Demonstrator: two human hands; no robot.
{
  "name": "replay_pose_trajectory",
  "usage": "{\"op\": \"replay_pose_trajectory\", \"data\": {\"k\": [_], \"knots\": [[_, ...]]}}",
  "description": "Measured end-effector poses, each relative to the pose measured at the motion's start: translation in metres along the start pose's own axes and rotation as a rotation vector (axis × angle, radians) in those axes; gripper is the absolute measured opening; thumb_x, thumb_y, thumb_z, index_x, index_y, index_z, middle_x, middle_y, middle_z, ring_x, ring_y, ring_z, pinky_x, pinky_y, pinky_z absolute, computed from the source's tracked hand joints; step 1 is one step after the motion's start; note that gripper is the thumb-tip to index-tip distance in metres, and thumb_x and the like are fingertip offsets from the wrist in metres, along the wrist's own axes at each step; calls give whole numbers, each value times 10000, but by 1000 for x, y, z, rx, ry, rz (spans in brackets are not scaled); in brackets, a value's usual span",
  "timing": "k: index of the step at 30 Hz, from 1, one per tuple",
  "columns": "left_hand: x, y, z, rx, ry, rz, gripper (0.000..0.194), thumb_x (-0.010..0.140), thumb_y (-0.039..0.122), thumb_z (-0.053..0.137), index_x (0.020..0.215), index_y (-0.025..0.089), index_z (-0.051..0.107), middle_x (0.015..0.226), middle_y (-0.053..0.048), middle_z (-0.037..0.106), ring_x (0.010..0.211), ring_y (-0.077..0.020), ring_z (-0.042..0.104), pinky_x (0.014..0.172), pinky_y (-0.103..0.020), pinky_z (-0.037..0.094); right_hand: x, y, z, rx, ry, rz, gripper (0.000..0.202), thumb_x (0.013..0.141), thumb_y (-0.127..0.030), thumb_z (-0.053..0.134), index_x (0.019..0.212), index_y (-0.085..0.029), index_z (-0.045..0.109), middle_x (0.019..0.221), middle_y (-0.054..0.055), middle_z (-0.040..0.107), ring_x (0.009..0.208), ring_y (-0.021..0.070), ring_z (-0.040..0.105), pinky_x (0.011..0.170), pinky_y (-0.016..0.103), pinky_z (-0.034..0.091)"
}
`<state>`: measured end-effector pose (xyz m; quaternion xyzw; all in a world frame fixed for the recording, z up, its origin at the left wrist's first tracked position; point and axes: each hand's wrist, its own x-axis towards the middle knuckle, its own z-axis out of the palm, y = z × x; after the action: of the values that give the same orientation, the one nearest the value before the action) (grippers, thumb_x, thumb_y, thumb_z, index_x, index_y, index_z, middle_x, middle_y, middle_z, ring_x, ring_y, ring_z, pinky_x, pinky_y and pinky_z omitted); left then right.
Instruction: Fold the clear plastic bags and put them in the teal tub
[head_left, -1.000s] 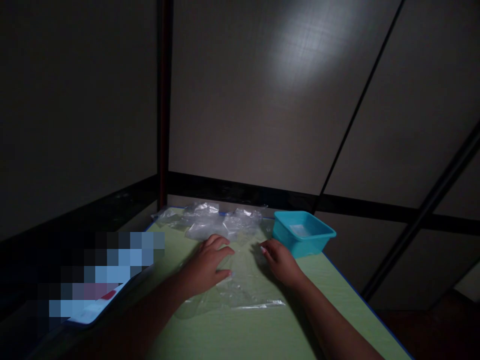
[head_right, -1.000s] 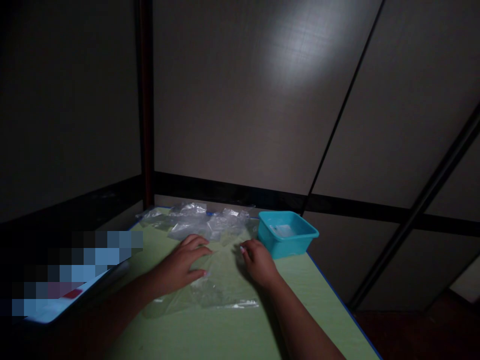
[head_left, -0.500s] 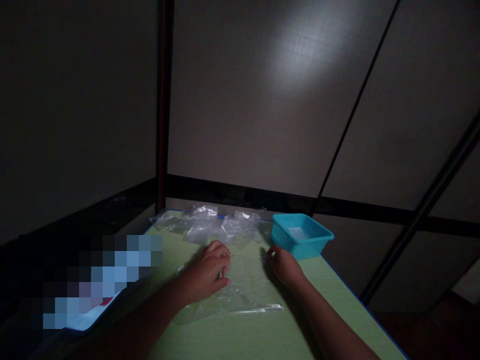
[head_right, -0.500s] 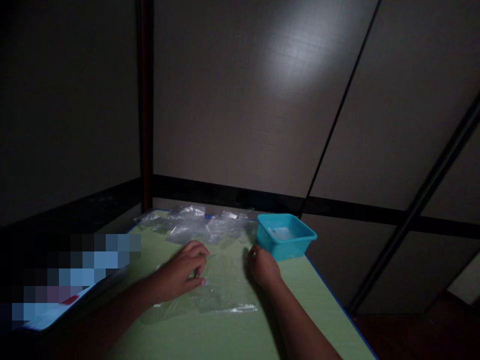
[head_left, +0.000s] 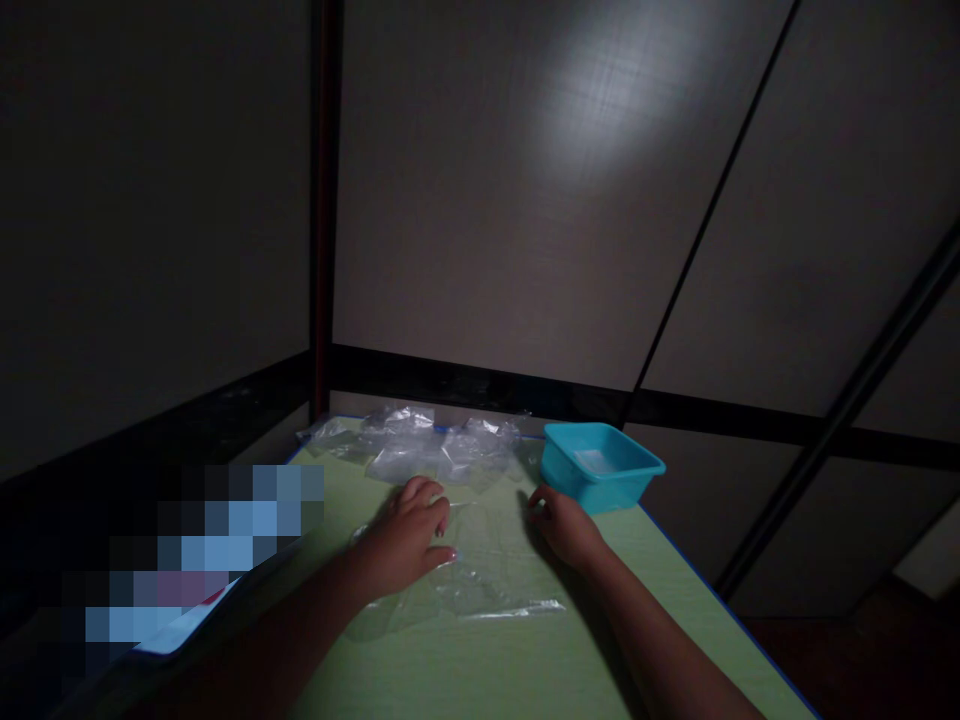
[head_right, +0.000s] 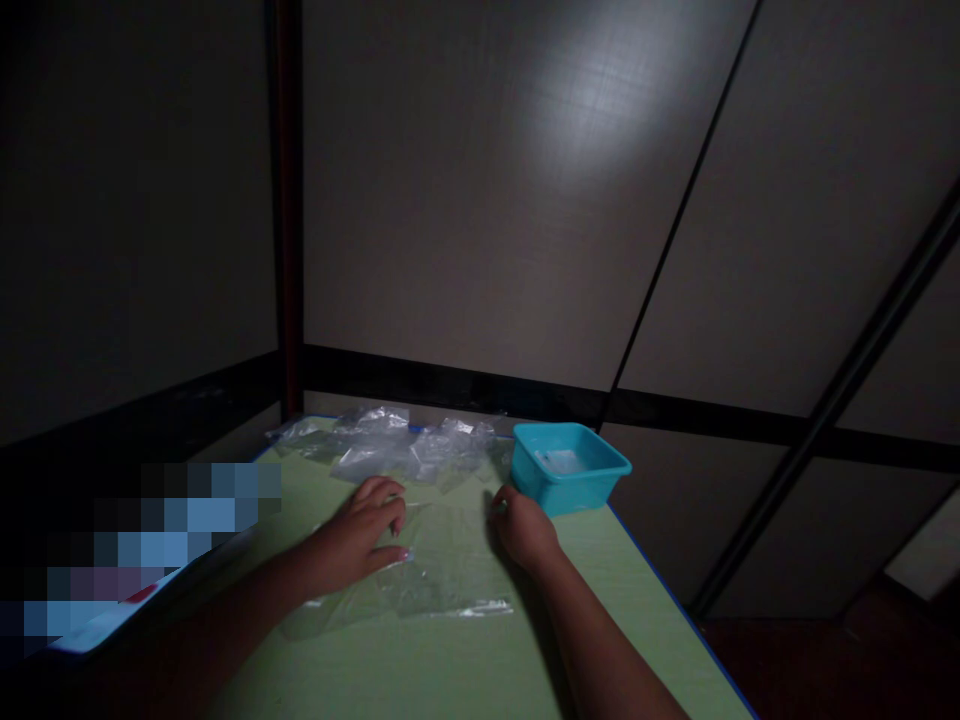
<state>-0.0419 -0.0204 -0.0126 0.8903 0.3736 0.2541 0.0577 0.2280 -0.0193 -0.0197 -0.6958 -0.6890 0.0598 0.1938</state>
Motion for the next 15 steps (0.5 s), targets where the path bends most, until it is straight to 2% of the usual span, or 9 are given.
{"op": "replay_pose_trajectory", "data": {"k": [6, 10, 13, 15], "knots": [[1, 0, 1, 42, 3, -27, 273, 673, 327, 650, 885, 244, 499, 1134, -31, 459, 1147, -237, 308, 924, -374, 298, 1, 0, 0, 6, -9, -29, 137, 752, -291, 527, 818, -186, 584, 732, 27, 617, 619, 123, 524, 512, 205, 285], [1, -3, 2, 100, -1, -108, 285, 665, 343, 642, 899, 246, 510, 1182, -40, 445, 1185, -248, 283, 949, -395, 271, 1, 0, -1, 3, 8, -41, 110, 745, -266, 535, 789, -177, 583, 712, 26, 615, 615, 122, 521, 511, 205, 284], [-1, -8, 5, 145, -43, -169, 301, 667, 385, 625, 912, 245, 523, 1221, -53, 440, 1218, -268, 260, 966, -428, 247, 2, 1, -1, 2, 6, -49, 85, 742, -212, 514, 755, -170, 586, 706, 29, 619, 622, 122, 527, 520, 204, 291], [-2, -11, 8, 161, -77, -198, 385, 676, 418, 607, 1012, 252, 517, 1275, -69, 413, 1242, -285, 240, 978, -459, 221, 2, 2, 0, 7, 0, -50, 85, 735, -186, 503, 738, -168, 586, 706, 31, 620, 626, 122, 531, 526, 203, 297]]}}
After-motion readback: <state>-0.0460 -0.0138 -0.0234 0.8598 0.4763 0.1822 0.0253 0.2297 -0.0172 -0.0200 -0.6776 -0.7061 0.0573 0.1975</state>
